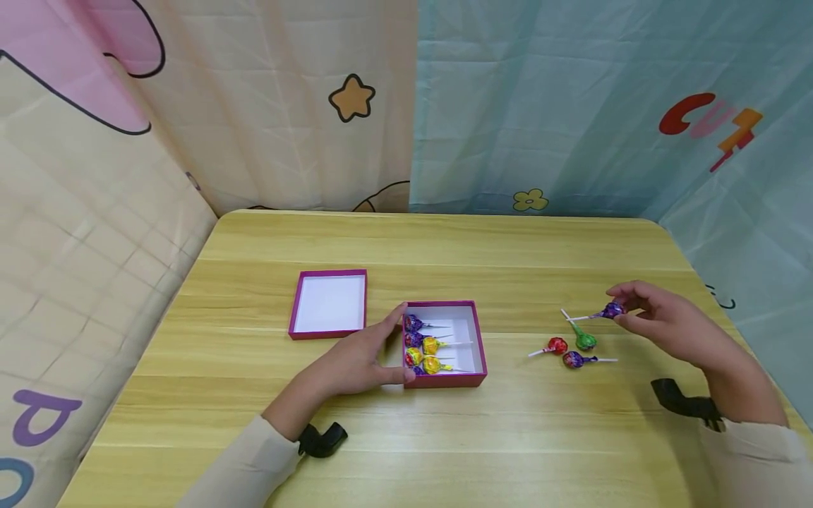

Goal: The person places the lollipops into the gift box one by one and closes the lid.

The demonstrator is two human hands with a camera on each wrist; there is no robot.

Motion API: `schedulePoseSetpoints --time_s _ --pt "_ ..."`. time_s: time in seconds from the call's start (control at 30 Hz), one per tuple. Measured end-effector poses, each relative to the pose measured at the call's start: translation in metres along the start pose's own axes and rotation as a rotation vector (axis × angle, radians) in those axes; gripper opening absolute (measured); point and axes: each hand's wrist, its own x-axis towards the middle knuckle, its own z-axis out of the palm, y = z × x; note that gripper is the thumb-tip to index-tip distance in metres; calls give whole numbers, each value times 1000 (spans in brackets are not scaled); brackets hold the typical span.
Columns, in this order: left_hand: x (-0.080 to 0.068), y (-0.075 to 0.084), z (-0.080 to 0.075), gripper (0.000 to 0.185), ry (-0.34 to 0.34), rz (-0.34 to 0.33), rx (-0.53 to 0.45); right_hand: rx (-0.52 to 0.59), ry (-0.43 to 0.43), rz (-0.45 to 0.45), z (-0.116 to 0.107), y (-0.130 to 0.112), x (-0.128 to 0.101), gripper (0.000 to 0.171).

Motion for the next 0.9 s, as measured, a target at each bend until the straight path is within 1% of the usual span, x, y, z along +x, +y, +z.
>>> schedulePoseSetpoints --time_s 0.07,0.33,0.6,0.9 --pt "0 0 0 110 1 1 3 18 1 -6 1 -4 2 30" --pt "-1 0 0 109 4 6 1 65 2 -28 4 -16 8 19" --pt "-1 1 0 108 1 -2 -9 83 1 -51 7 -27 16 18" --pt "-1 0 0 108 2 -5 -7 120 -22 -90 9 -40 26 18"
